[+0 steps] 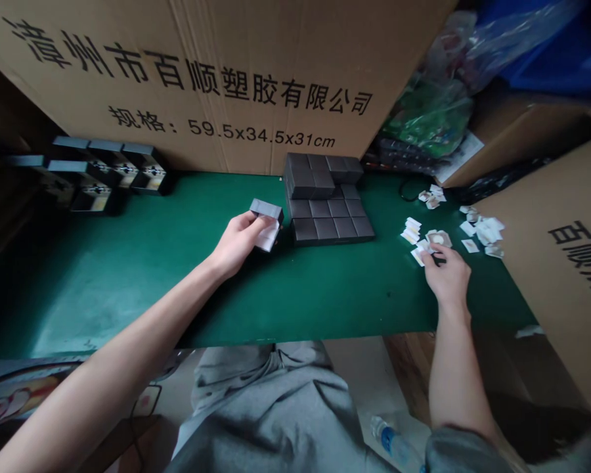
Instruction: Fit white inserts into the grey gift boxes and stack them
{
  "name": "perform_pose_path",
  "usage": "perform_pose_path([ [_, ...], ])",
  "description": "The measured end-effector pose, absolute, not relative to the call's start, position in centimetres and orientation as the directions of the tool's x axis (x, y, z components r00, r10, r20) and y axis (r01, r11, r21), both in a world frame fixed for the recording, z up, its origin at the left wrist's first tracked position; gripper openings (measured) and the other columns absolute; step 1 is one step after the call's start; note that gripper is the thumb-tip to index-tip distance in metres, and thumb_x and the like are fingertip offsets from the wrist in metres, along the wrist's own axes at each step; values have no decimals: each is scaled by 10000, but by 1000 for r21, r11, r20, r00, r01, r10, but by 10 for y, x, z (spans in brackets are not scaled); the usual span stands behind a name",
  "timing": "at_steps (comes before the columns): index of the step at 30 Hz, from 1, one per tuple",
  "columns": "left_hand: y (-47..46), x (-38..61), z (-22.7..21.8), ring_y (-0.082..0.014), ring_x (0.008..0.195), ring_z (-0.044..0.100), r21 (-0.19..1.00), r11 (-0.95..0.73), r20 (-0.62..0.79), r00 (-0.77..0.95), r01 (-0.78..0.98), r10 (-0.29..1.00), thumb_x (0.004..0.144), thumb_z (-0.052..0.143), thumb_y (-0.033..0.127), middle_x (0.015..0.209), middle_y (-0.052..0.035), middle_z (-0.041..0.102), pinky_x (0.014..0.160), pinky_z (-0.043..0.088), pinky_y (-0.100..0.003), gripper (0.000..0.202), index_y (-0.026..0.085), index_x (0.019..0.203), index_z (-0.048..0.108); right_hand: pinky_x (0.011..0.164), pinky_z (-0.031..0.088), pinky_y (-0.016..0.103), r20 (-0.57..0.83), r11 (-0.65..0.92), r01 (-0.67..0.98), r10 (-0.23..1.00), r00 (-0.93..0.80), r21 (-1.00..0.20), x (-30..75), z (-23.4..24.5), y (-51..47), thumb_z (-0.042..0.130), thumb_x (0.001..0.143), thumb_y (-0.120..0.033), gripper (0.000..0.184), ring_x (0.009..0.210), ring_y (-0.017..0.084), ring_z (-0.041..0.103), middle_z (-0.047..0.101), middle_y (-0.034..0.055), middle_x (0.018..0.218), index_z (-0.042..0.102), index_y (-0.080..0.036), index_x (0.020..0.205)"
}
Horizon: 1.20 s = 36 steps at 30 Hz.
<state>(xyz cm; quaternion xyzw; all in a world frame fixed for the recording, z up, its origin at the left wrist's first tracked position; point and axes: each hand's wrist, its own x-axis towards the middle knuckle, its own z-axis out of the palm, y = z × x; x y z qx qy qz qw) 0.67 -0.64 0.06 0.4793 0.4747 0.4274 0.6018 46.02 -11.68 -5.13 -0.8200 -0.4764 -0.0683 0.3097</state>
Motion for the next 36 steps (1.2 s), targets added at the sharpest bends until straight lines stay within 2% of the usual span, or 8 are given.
perform_pose_path([
  [4,-6,6,1,-152,683,620,984,169,-155,199,-57,968,806,720,446,849,-79,757,630,458,-253,325,130,880,739,829,610,417,452,-323,805,695,559,-498,462,-48,-116,596,841,-560,448,874,267,729,770,153,1056,774,-175,986],
  [9,-5,6,-2,-158,689,629,983,170,-153,199,-72,968,804,733,440,848,-86,763,626,457,-255,314,132,868,736,797,595,418,495,-342,836,685,534,-429,468,-44,-113,573,866,-477,387,754,237,689,748,149,983,778,-155,928],
  [13,-4,6,-4,-171,706,643,984,165,-148,199,-72,969,806,734,451,875,-91,771,632,466,-266,324,139,893,737,885,592,449,405,-251,873,809,426,-417,466,-40,-110,605,831,-421,338,823,247,703,754,140,1056,795,-176,965],
  [19,-6,6,0,-164,696,634,982,177,-159,207,-72,965,793,746,449,864,-91,768,623,455,-260,322,137,870,722,885,589,458,341,-301,866,828,445,-399,466,-33,-105,642,802,-379,324,848,268,736,771,144,1092,778,-175,1014],
  [24,-7,6,2,-144,670,615,979,183,-161,214,-85,963,798,745,420,819,-75,750,633,455,-256,293,134,852,715,949,579,514,500,-375,856,698,513,-356,462,-28,-106,532,880,-326,380,946,333,768,798,166,983,778,-139,1102],
  [26,-6,6,1,-144,674,618,978,184,-159,216,-100,963,800,747,418,820,-69,748,638,461,-256,290,138,866,710,894,613,479,574,-337,826,599,558,-451,450,-23,-106,536,906,-332,385,920,321,785,802,162,959,769,-141,1146],
  [29,-6,7,-1,-153,701,632,978,179,-153,211,-109,965,803,748,422,874,-75,758,647,469,-260,304,142,914,706,756,650,390,521,-82,683,583,624,-726,413,-11,-100,662,864,-353,396,781,259,789,804,149,959,738,-173,1209],
  [36,-5,6,-5,-160,740,650,976,179,-155,188,-120,970,821,728,401,921,-83,759,657,473,-258,307,144,986,693,776,713,411,354,264,370,914,200,-890,294,18,-68,759,868,-318,531,802,208,782,754,44,1062,620,-281,1380],
])
